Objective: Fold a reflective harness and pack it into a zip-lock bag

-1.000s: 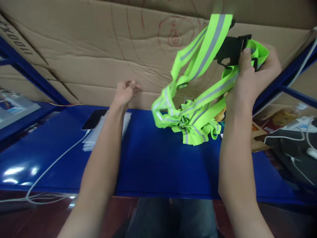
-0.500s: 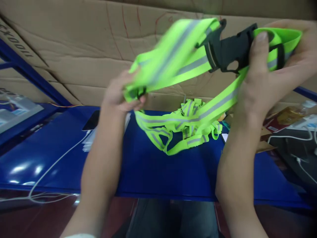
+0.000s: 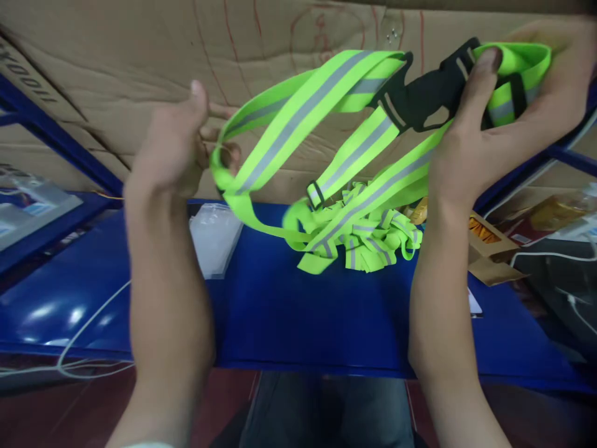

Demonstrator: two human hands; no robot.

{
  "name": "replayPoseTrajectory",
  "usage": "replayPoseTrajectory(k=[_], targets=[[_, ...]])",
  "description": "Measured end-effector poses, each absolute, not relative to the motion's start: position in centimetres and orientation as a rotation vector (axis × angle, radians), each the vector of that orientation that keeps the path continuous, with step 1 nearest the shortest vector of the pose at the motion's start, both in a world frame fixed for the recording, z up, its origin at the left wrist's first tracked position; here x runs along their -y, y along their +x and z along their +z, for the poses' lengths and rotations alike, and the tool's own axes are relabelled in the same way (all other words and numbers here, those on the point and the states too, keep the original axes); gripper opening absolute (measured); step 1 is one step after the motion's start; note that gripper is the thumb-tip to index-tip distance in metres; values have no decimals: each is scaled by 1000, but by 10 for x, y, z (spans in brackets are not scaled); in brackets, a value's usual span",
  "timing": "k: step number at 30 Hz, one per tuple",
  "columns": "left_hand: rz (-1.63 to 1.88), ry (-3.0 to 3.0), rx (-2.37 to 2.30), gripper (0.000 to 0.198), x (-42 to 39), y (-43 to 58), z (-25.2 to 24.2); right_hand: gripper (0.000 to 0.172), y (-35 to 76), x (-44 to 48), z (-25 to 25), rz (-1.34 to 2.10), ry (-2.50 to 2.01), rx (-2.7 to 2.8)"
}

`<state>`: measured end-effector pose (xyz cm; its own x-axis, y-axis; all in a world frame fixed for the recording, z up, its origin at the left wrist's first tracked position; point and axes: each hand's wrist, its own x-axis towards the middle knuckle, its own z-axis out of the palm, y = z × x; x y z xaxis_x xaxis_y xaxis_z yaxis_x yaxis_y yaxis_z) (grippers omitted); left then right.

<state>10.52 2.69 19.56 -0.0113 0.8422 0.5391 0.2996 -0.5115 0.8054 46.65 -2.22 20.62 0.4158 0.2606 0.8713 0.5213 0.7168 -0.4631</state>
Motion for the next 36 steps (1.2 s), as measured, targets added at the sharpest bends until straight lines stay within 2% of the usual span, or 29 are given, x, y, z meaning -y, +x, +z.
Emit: replayPoseTrajectory(k=[2, 4, 6, 7, 8, 10, 12, 14, 18, 21, 24, 30, 36], targets=[[1943, 1835, -1230, 90, -34, 124, 195, 18, 456, 24, 207, -485, -757, 1150], [2079, 1937, -1051, 86, -24, 150, 199, 12, 444, 24, 209, -566, -711, 1192], [1917, 2168, -796, 75, -5, 176, 203, 9, 435, 21, 209, -468, -637, 1328], [1834, 2306, -725, 76, 6, 187, 204, 8, 431, 19, 208, -404, -597, 1392], [1719, 2436, -722, 76, 15, 196, 204, 6, 428, 17, 207, -344, -568, 1447], [1565, 2577, -853, 63, 25, 208, 202, 4, 425, 13, 205, -231, -574, 1526], [1453, 2599, -985, 45, 24, 209, 198, 12, 426, 9, 202, -121, -645, 1580], [1358, 2572, -976, 38, 14, 203, 195, 18, 434, 4, 199, 0, -740, 1654], [1241, 2439, -819, 41, -10, 182, 190, 19, 454, -2, 194, 230, -908, 1805], [1197, 2363, -859, 39, -22, 176, 183, 20, 457, 2, 196, 79, -1012, 1696], [1165, 2267, -874, 36, -28, 177, 176, 24, 441, 14, 200, -4, -917, 1698], [1169, 2136, -715, 42, -29, 166, 175, 26, 420, 13, 193, 277, -883, 2279], [1251, 2304, -773, 41, -34, 157, 178, 46, 440, -2, 182, 768, -845, 2158]])
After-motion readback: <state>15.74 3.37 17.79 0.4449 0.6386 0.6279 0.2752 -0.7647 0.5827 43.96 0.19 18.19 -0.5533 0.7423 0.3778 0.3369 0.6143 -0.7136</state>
